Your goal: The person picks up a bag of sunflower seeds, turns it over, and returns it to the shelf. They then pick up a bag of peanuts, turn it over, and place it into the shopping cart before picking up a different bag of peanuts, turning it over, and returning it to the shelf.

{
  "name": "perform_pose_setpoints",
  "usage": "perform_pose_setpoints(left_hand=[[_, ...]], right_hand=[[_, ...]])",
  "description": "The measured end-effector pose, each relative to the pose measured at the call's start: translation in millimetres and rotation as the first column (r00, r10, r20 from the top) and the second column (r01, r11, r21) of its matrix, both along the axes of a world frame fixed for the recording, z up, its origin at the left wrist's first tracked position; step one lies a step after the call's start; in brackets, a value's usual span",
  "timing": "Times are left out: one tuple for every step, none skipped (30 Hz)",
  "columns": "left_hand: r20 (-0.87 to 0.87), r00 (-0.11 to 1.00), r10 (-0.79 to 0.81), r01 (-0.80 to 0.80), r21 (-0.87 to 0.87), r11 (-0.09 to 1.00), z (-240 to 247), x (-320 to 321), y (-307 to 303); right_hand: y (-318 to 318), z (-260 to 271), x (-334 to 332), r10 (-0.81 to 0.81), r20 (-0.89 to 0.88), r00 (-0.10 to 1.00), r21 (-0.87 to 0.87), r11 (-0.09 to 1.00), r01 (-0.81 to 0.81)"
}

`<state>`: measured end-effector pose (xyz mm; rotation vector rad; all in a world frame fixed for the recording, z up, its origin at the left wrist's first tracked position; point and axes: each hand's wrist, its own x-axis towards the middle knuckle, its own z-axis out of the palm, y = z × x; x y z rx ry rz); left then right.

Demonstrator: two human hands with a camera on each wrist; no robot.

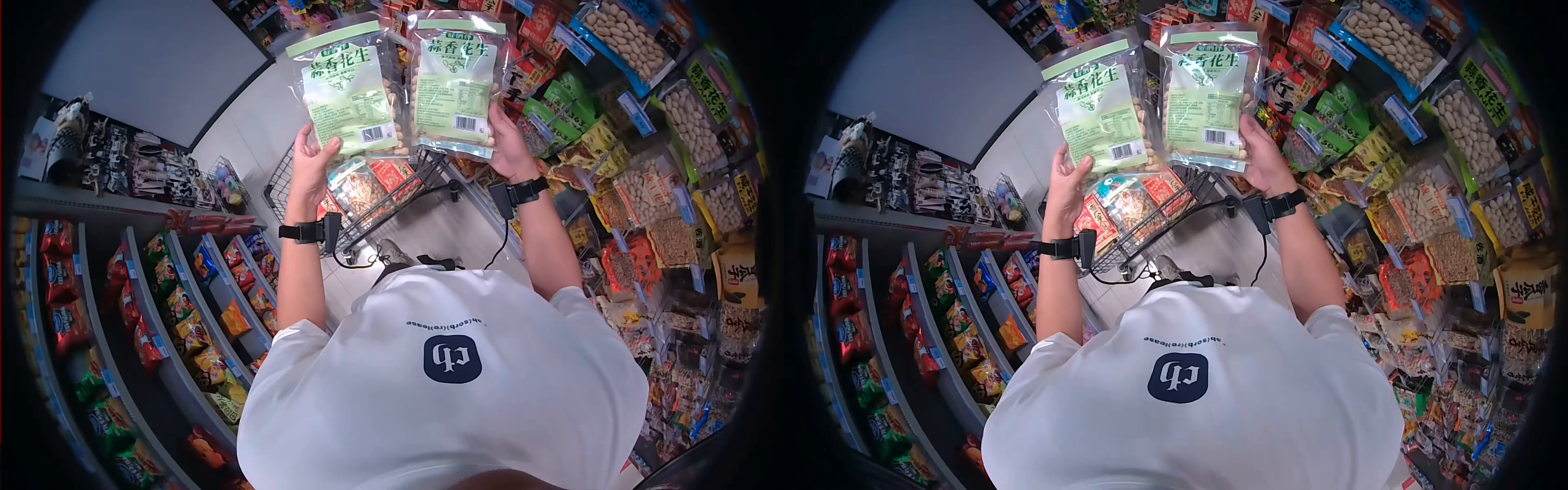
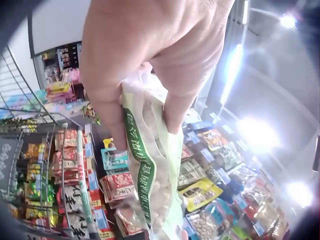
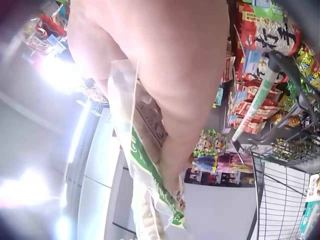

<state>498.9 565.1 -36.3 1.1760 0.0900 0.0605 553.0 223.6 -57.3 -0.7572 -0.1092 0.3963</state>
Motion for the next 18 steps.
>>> perform_pose_setpoints(left_hand=[[0.003,1.000,0.008,-0.008,-0.004,1.000,0,-1,6],[0.006,1.000,0.017,-0.017,-0.009,1.000,-1,-3,12],[0.010,1.000,0.010,-0.010,0.013,1.000,-2,-4,16],[0.002,1.000,0.011,-0.011,0.012,1.000,-4,-4,18],[-0.001,1.000,-0.007,0.007,0.001,1.000,-5,-5,20],[-0.001,1.000,-0.025,0.025,-0.011,1.000,-6,-6,22],[0.006,0.999,-0.034,0.034,0.002,0.999,-7,-7,20],[0.006,1.000,-0.030,0.030,0.001,1.000,-9,-6,18],[0.004,1.000,-0.024,0.024,-0.018,1.000,-12,-6,16],[0.002,1.000,-0.019,0.019,-0.037,0.999,-13,-5,14],[0.002,1.000,-0.016,0.016,-0.037,0.999,-14,-4,13],[0.004,1.000,-0.027,0.027,-0.038,0.999,-14,-3,12],[0.007,0.999,-0.038,0.039,-0.039,0.999,-14,-2,11],[0.005,0.999,-0.034,0.035,-0.039,0.999,-14,-2,11],[0.007,0.999,-0.032,0.033,-0.054,0.998,-13,-2,9],[0.008,1.000,-0.030,0.031,-0.068,0.997,-12,-2,8],[0.006,1.000,-0.027,0.028,-0.070,0.997,-11,-2,7],[0.000,1.000,-0.025,0.025,-0.076,0.997,-10,-3,6]], right_hand=[[-8,-6,3,0.010,-0.016,1.000,-0.019,1.000,-0.010],[-14,-12,5,0.020,-0.032,0.999,-0.039,0.999,-0.021],[-17,-9,4,0.017,-0.029,0.999,-0.051,0.999,-0.019],[-20,-12,4,0.019,-0.036,0.999,-0.052,0.998,-0.021],[-25,-14,5,0.044,-0.038,0.998,-0.023,0.999,-0.045],[-26,-13,5,0.070,-0.036,0.997,0.005,0.998,-0.069],[-27,-12,4,0.074,-0.036,0.997,0.015,0.997,-0.073],[-27,-11,3,0.077,-0.036,0.996,0.014,0.997,-0.077],[-26,-9,1,0.060,-0.036,0.998,0.002,0.998,-0.060],[-25,-9,-1,0.042,-0.037,0.998,-0.009,0.999,-0.042],[-24,-9,-2,0.045,-0.037,0.998,-0.009,0.999,-0.045],[-24,-9,-3,0.032,-0.041,0.999,-0.015,0.999,-0.033],[-24,-10,-4,0.020,-0.046,0.999,-0.022,1.000,-0.021],[-24,-11,-4,0.024,-0.047,0.999,-0.022,0.999,-0.025],[-26,-13,-4,0.046,-0.062,0.997,-0.004,0.999,-0.047],[-28,-14,-4,0.068,-0.076,0.995,0.014,0.998,-0.067],[-29,-16,-4,0.071,-0.078,0.994,0.013,0.997,-0.070],[-29,-18,-3,0.070,-0.066,0.995,0.022,0.997,-0.069]])
